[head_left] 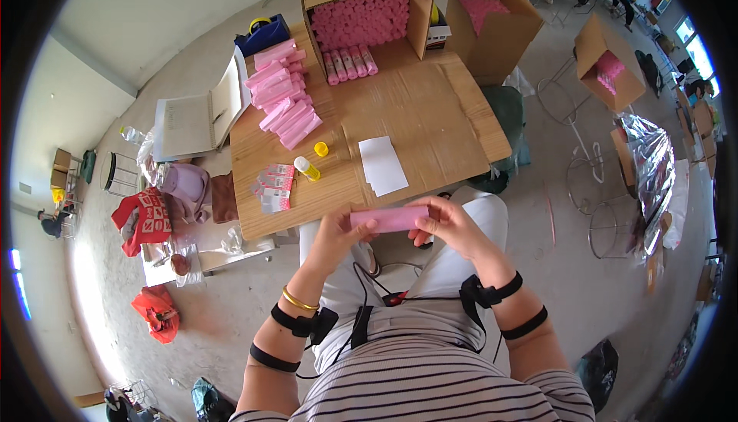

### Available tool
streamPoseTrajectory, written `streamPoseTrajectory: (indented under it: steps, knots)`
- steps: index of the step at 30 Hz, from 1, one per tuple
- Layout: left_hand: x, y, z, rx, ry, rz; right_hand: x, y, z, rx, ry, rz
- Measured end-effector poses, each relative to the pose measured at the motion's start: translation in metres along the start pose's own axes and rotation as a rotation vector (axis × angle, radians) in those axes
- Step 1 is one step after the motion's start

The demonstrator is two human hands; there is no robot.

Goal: Package and label small pink items into a cardboard box.

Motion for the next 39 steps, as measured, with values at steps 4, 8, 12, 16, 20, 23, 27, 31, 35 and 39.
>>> streamPoseTrajectory:
  steps: [4, 8, 12, 16, 20, 23, 27, 31, 35, 39]
  knots:
    - [0.02, 0.039, 0.001, -0.162, 0.151, -0.038, -0.033, -0.035, 0.005, 0.048, -0.064, 0.019]
    - [-0.008, 0.078, 0.023, -0.079, -0.038, 0.169, -0.111, -0.059, 0.023, 0.029, -0.384, 0.273]
    - [-0.023, 0.113, 0.046, -0.225, -0.222, 0.133, -0.118, -0.048, 0.067, -0.022, -0.362, 0.428]
    - [-0.027, 0.125, 0.048, -0.341, -0.375, 0.011, -0.108, -0.042, 0.104, 0.011, -0.263, 0.416]
    - [-0.026, 0.127, 0.053, -0.456, -0.374, -0.152, -0.103, -0.039, 0.114, 0.052, -0.193, 0.4]
    - [-0.013, 0.124, 0.062, -0.496, -0.336, -0.274, -0.107, -0.044, 0.118, 0.063, -0.165, 0.411]
    - [0.002, 0.129, 0.077, -0.515, -0.331, -0.24, -0.11, -0.049, 0.12, 0.079, -0.135, 0.465]
    - [0.003, 0.12, 0.101, -0.437, -0.299, 0.263, -0.113, -0.057, 0.12, 0.071, -0.132, 0.531]
    - [0.002, 0.09, 0.108, -0.103, -0.456, 0.128, -0.114, -0.041, 0.106, -0.037, -0.132, 0.531]
    - [0.018, 0.06, 0.098, -0.099, -0.417, -0.115, -0.089, -0.002, 0.071, -0.149, -0.057, 0.427]
Point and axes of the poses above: each hand's wrist, its own z-axis towards the middle knuckle, its own x-axis out of the palm, y = z × x, the point moved 9 cm from there along z, towards the middle knuckle, and after that the axes turned 13 degrees about x, right-handed, at the moved point
